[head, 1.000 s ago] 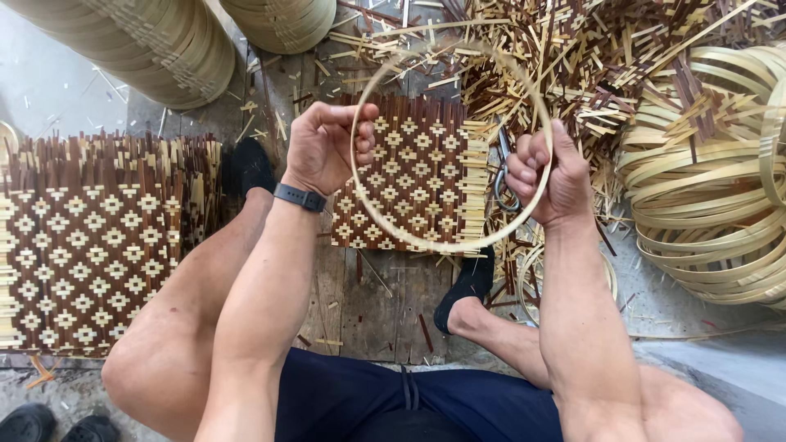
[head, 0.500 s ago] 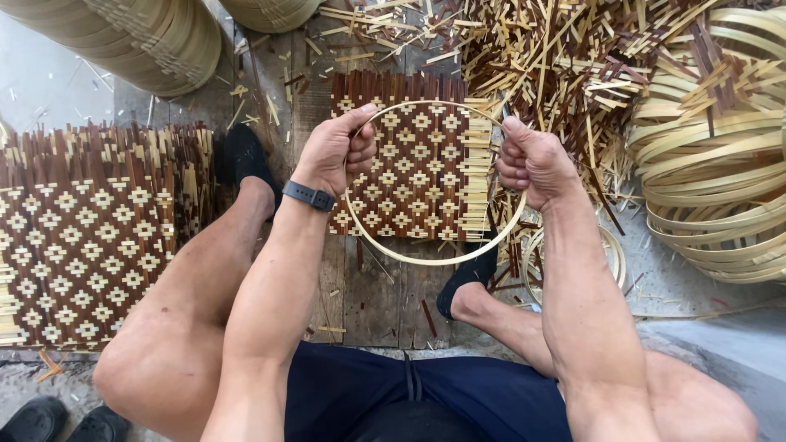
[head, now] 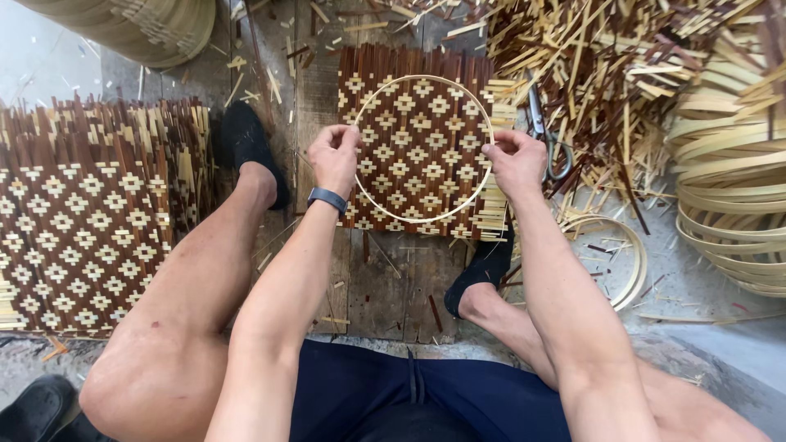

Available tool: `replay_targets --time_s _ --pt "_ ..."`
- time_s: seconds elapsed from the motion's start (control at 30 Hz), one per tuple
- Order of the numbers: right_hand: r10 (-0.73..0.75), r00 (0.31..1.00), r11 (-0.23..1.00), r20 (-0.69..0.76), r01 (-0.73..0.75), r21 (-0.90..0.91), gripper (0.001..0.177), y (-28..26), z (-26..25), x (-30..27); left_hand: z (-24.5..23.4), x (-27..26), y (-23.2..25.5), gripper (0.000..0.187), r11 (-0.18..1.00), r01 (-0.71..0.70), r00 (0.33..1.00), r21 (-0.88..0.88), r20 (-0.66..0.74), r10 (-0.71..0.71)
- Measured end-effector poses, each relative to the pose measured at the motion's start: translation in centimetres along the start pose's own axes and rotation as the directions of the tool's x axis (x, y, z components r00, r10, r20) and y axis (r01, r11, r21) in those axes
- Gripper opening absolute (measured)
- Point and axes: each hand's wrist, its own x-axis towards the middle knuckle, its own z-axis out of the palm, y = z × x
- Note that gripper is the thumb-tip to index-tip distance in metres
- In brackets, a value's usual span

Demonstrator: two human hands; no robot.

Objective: The person weaves bamboo strips into circular baskets using a pre-woven patterned mat and circular frames. They trim excess strips with shears, flip the basket to check the underside, and stack finished units.

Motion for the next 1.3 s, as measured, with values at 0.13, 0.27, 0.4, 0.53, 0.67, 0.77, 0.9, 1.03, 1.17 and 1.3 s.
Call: replay_targets --time_s 0.13,0.27,0.4,0.53,0.67,0.77,0.9,1.03,1.17,1.3 --pt "-0.025 0.998 0.980 -0.053 0.014 -0.199 0.033 3.2 3.0 1.1 -1.4 0.1 -3.3 0.011 0.724 -0.280 0.954 0.630 0.096 0.286" --pt "0.047 0.997 0.986 -0.053 -0.055 -0.160 0.033 4.2 3.3 0.9 -1.3 0.1 -2.7 0.016 0.828 -0.066 0.998 0.557 0.054 0.043" --pt "0.038 0.999 0.966 -0.035 -0.045 -0.254 0.022 2.7 2.4 0.2 -1.3 0.3 -0.9 0.016 0.797 -0.003 0.998 0.604 0.046 -0.031" --pt "-0.013 0.999 0.966 -0.044 0.001 -0.260 0.019 2.9 2.6 -0.3 -1.6 0.4 -0.5 0.015 0.766 -0.023 0.997 0.642 0.071 -0.030" --pt "-0.066 0.997 0.951 -0.051 0.047 -0.306 0.016 3.3 3.2 -0.3 -1.9 0.7 -0.9 0.017 0.796 -0.061 0.995 0.602 0.095 0.004" --pt "0.130 0.991 0.967 -0.028 -0.133 -0.218 0.018 2.9 3.3 -0.5 -1.7 1.2 -1.0 0.018 0.808 0.017 0.995 0.589 0.068 -0.071" --pt "0.108 0.991 0.972 -0.075 -0.121 -0.200 0.014 3.7 4.0 -0.2 -1.9 1.0 -0.8 0.018 0.799 0.094 0.990 0.594 0.031 -0.140" --pt "0.120 0.990 0.964 -0.071 -0.133 -0.230 0.017 3.8 3.7 0.1 -2.0 1.6 0.3 0.022 0.815 0.094 0.985 0.571 0.066 -0.160" --pt "0.141 0.988 0.967 -0.065 -0.151 -0.206 0.018 3.8 3.7 -0.1 -1.9 1.9 -0.5 0.018 0.782 0.054 0.986 0.621 0.092 -0.141" --pt "0.079 0.996 0.982 -0.045 -0.085 -0.170 0.017 3.8 3.5 -0.4 -2.2 1.7 -1.4 0.017 0.813 0.051 0.988 0.580 0.088 -0.125"
